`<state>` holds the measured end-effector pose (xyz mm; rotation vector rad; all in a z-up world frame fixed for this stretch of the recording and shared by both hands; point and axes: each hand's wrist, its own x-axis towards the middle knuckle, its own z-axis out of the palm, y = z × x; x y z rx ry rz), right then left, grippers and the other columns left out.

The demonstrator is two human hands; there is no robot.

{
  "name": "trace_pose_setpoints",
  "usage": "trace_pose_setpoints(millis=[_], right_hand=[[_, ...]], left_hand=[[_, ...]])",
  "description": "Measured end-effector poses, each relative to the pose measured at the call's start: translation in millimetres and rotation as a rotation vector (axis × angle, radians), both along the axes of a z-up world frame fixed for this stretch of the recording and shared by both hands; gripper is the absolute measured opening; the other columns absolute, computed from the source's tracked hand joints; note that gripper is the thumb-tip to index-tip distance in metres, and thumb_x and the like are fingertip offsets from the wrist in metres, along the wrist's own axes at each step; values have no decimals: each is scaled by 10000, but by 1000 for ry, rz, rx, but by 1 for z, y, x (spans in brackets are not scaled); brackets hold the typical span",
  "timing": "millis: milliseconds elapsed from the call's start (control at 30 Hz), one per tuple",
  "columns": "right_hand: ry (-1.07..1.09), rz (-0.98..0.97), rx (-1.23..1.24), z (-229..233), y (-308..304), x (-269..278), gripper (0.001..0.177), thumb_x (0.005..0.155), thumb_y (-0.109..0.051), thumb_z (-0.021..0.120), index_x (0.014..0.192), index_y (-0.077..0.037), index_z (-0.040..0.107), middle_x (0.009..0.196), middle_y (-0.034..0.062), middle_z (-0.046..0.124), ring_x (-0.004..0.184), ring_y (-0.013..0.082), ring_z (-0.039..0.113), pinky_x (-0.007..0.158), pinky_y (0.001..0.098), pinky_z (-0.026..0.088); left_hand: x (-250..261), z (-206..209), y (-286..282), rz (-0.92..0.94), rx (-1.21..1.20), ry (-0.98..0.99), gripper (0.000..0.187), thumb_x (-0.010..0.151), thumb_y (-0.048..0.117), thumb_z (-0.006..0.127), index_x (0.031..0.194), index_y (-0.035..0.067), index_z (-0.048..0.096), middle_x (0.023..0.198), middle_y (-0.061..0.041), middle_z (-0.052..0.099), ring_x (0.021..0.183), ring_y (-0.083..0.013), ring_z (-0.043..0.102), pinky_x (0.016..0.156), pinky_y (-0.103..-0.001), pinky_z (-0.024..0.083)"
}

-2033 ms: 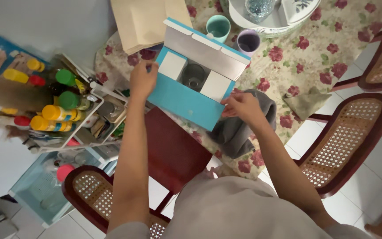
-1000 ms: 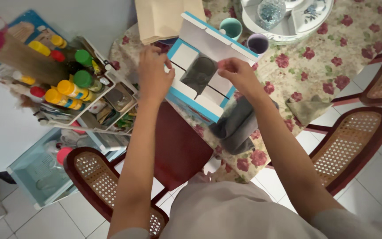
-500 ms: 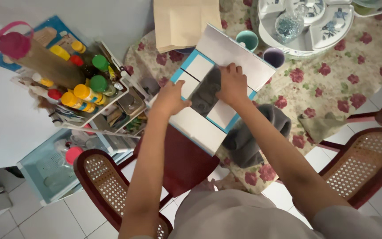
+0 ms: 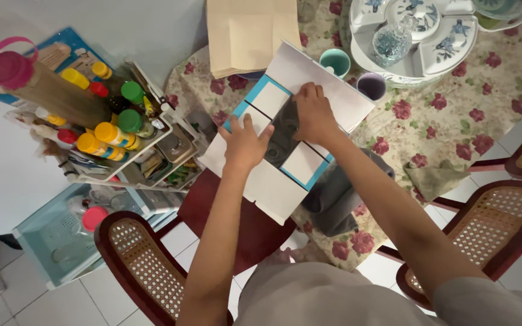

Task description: The person removes wine glasses from a blue and white box and wipes each glass with a gray cloth, then switches to a beige paper towel to continue wiping. The glasses are placed on a floral tablecloth after cleaning.

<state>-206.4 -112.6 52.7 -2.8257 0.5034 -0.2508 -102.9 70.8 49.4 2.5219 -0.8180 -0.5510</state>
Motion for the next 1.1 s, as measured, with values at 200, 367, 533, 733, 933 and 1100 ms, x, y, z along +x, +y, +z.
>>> trace_pose_setpoints(millis=[200, 367, 533, 733, 933, 1100], right_hand=[[-115, 93, 109, 18, -21, 5, 925, 428, -209, 948, 1218, 52, 546, 1187, 245, 542, 1153, 444, 506, 990, 470, 458], [-54, 121, 90, 57, -30, 2, 834, 509, -262, 935, 1185, 40, 550, 1166, 212, 598, 1103, 420, 536, 971, 472, 461], [-186, 86, 133, 105, -28, -18, 858, 507, -289, 942, 1205, 26, 555, 1149, 222, 603, 1123, 432, 543, 915, 484, 474], [-410, 162, 105, 182, -37, -53, 766, 628, -315, 956, 1205, 16, 576, 1125, 185, 660, 1047, 373, 637, 904, 449, 524], [-443, 266, 286, 240, -37, -126, 803, 721, -253, 935, 1393, 3, 578, 1198, 126, 691, 1128, 209, 678, 953, 365, 563], [-434, 322, 927, 170, -79, -189, 915, 799, -315, 887, 1527, -14, 421, 1348, 120, 635, 1271, 194, 624, 1021, 368, 564]], left_hand=[[-11, 14, 2, 49, -84, 19, 836, 950, 657, 483, 1512, 43, 407, 1625, -255, 182, 1446, -595, 96, 974, -763, 400], [-12, 14, -6, 33, 53, 100, 768, 940, 639, 469, 1482, 97, 461, 1632, -211, 175, 1479, -549, 69, 1019, -837, 251], [-13, 18, -14, -102, -248, -143, 723, 946, 533, 671, 1450, 39, 510, 1543, -272, 325, 1432, -521, 242, 1170, -647, 265], [-42, 75, -39, -322, -802, -82, 945, 883, 322, 873, 1570, 46, 286, 1570, -258, 343, 1480, -414, 312, 1225, -503, 321], [-101, 127, -64, -366, -1045, 249, 1045, 873, 333, 857, 1611, 83, 161, 1310, -156, 666, 1234, -278, 693, 1055, -409, 558], [-151, 120, -61, -370, -1018, 480, 822, 919, 218, 864, 1519, 77, 321, 1175, -141, 671, 1062, -237, 711, 901, -353, 602]])
